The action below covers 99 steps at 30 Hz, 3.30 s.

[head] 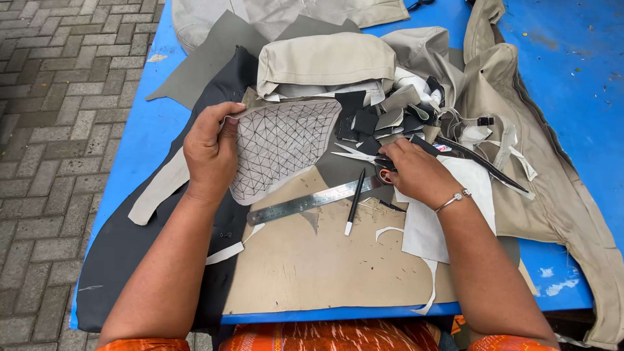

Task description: Marking a pattern on fabric with a pen and ruler and then cutting it out with scissors

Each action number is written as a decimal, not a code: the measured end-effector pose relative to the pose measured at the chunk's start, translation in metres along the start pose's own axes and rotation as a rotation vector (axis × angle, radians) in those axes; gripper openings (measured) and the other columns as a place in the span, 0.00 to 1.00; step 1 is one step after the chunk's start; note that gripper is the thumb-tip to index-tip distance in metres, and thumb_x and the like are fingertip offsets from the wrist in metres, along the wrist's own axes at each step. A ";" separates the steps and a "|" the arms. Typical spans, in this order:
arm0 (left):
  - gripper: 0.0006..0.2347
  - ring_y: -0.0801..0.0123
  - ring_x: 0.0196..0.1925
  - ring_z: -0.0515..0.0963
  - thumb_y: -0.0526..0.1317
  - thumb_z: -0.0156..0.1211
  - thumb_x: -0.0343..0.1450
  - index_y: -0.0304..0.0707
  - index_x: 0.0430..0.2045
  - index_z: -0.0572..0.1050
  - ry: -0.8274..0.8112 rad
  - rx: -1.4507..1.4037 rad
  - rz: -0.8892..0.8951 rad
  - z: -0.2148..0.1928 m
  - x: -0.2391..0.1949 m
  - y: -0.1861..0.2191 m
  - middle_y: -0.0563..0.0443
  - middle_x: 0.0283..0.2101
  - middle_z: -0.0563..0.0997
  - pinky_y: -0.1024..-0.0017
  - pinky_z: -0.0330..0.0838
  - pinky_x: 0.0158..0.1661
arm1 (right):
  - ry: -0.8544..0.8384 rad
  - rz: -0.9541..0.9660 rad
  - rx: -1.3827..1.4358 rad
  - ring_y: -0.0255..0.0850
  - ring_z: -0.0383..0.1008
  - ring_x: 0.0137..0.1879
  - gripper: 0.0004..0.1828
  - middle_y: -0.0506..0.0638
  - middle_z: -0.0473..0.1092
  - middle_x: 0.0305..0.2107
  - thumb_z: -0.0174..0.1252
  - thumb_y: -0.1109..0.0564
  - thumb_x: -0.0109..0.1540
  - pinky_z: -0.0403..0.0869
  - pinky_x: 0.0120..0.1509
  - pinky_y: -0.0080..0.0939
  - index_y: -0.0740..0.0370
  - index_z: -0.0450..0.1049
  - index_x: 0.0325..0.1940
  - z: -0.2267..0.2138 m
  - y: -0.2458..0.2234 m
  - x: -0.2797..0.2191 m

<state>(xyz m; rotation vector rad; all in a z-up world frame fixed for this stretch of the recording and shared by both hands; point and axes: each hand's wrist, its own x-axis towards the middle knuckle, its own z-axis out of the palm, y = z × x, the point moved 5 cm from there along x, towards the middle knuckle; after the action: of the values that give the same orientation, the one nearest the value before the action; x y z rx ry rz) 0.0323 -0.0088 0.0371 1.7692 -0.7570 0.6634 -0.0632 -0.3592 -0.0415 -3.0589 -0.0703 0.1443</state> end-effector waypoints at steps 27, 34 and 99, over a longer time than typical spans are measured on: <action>0.20 0.49 0.51 0.77 0.52 0.69 0.66 0.42 0.48 0.77 -0.724 0.672 -0.419 0.125 -0.043 -0.100 0.47 0.45 0.75 0.50 0.63 0.51 | 0.076 0.051 2.000 0.47 0.81 0.35 0.26 0.61 0.75 0.43 0.58 0.58 0.65 0.84 0.39 0.44 0.61 0.67 0.67 -0.001 -0.048 0.015; 0.13 0.39 0.48 0.79 0.50 0.62 0.71 0.43 0.40 0.80 -0.624 0.157 -0.525 0.090 -0.035 -0.090 0.37 0.41 0.81 0.49 0.69 0.48 | 0.091 0.072 1.682 0.38 0.79 0.29 0.24 0.59 0.75 0.36 0.59 0.55 0.64 0.81 0.29 0.32 0.61 0.69 0.64 -0.008 -0.057 0.002; 0.05 0.78 0.21 0.75 0.37 0.73 0.66 0.40 0.30 0.84 -0.339 -0.451 -0.732 0.026 0.000 -0.050 0.52 0.19 0.79 0.81 0.70 0.26 | 0.053 -0.112 1.499 0.42 0.70 0.39 0.21 0.61 0.71 0.29 0.61 0.61 0.58 0.71 0.47 0.39 0.73 0.74 0.55 -0.006 -0.071 -0.019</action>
<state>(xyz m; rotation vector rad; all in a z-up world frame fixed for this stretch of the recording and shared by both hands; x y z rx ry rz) 0.0726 -0.0212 -0.0006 1.5842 -0.3785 -0.2857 -0.0843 -0.2896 -0.0280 -1.5566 -0.0766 0.0534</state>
